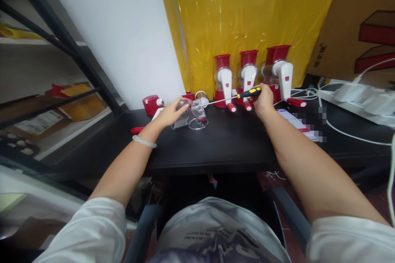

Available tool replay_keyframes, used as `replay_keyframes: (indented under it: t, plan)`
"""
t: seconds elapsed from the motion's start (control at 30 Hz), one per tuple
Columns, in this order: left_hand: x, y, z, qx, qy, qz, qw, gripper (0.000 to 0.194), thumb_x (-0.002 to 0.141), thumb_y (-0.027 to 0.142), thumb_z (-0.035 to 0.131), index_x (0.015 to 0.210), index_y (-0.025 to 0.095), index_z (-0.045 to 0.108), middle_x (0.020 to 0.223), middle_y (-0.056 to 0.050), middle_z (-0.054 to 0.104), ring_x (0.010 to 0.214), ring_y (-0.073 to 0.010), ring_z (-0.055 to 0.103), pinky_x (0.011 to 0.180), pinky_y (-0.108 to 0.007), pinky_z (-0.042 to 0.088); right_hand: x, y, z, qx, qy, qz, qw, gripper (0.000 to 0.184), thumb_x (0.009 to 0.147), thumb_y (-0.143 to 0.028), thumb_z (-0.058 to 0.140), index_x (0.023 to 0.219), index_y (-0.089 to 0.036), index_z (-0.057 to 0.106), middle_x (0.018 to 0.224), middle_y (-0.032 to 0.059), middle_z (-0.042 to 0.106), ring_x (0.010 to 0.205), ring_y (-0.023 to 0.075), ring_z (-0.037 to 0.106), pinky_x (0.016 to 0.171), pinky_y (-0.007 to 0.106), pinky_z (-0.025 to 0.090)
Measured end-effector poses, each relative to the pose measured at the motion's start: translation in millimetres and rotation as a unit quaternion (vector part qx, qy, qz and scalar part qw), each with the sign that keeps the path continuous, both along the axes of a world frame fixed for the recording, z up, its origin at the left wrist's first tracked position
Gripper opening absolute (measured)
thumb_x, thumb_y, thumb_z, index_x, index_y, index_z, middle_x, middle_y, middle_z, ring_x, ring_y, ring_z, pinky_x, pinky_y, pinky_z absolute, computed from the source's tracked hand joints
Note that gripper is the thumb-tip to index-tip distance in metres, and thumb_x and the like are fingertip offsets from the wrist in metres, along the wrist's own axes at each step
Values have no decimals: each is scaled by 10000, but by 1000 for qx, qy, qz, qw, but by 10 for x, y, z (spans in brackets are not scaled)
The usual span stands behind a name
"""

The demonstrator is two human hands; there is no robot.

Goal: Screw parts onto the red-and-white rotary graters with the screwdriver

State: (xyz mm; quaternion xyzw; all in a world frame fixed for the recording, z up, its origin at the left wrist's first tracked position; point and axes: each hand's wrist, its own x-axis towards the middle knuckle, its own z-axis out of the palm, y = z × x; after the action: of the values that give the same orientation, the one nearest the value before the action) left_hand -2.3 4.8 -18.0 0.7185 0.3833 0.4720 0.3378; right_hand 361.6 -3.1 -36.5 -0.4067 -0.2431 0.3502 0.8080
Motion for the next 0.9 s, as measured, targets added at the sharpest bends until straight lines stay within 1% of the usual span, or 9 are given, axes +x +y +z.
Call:
replay_keyframes:
  t: [0.1,0.27,0.43,0.57,0.63,0.7,0.77,0.83,0.9]
  plan:
    - [-2,4,-3,0,-11,-5,1000,252,799,180,962,1014,229,840,730,-10,663,755,-224,618,754,-299,433,50,23,-59,-26,-54,-30,998,457,1149,-344,413,725,-227,538,547,-9,489,439,111,408,396,240,330]
    - [4,12,3,1,-2,-5,1000,240,809,193,951,1015,226,834,712,0,648,714,-213,600,736,-297,432,139,98,-164,-17,-121,-56,991,299,1056,-290,632,769,-223,580,571,-36,513,420,90,398,372,222,308]
    - [-11,34,-6,36,38,4,999,234,865,275,923,1064,210,817,674,7,603,716,-220,610,753,-315,436,160,147,-140,12,-68,-17,997,281,944,-269,698,703,-244,556,573,-25,516,423,98,394,339,212,291]
    - [-35,38,-2,95,186,31,977,341,996,445,774,1241,208,755,750,-8,649,765,-243,651,797,-363,483,123,100,-61,24,-1,43,999,288,900,-253,695,671,-250,520,535,-21,501,435,124,445,366,234,391]
    - [-40,29,8,105,254,44,960,424,1054,506,676,1342,197,705,830,-35,691,830,-266,685,826,-396,504,95,60,-33,21,13,51,998,309,933,-264,663,665,-243,510,538,-14,516,434,129,461,381,244,414]
    - [-40,16,18,111,286,48,951,471,1082,535,616,1399,190,669,894,-61,722,885,-283,709,851,-418,520,71,28,-21,12,9,39,999,365,1023,-308,581,671,-237,514,534,-4,517,425,129,460,383,242,403]
    - [-36,5,25,113,295,49,947,487,1090,545,598,1414,187,658,934,-79,739,922,-292,724,871,-431,531,59,10,-28,-4,-7,15,1000,449,1113,-379,482,692,-229,530,529,0,510,411,119,444,381,230,374]
    - [-32,-1,29,114,298,50,947,487,1091,547,595,1413,188,659,957,-87,749,939,-298,734,881,-439,537,60,8,-47,-16,-32,-6,999,472,1144,-422,474,723,-219,543,533,-8,512,403,101,424,379,215,334]
    - [-31,-3,28,115,300,50,946,482,1091,547,593,1412,193,660,973,-91,758,951,-302,740,888,-445,543,69,16,-68,-18,-56,-20,998,427,1139,-356,517,738,-210,550,522,-29,493,391,81,384,375,207,285]
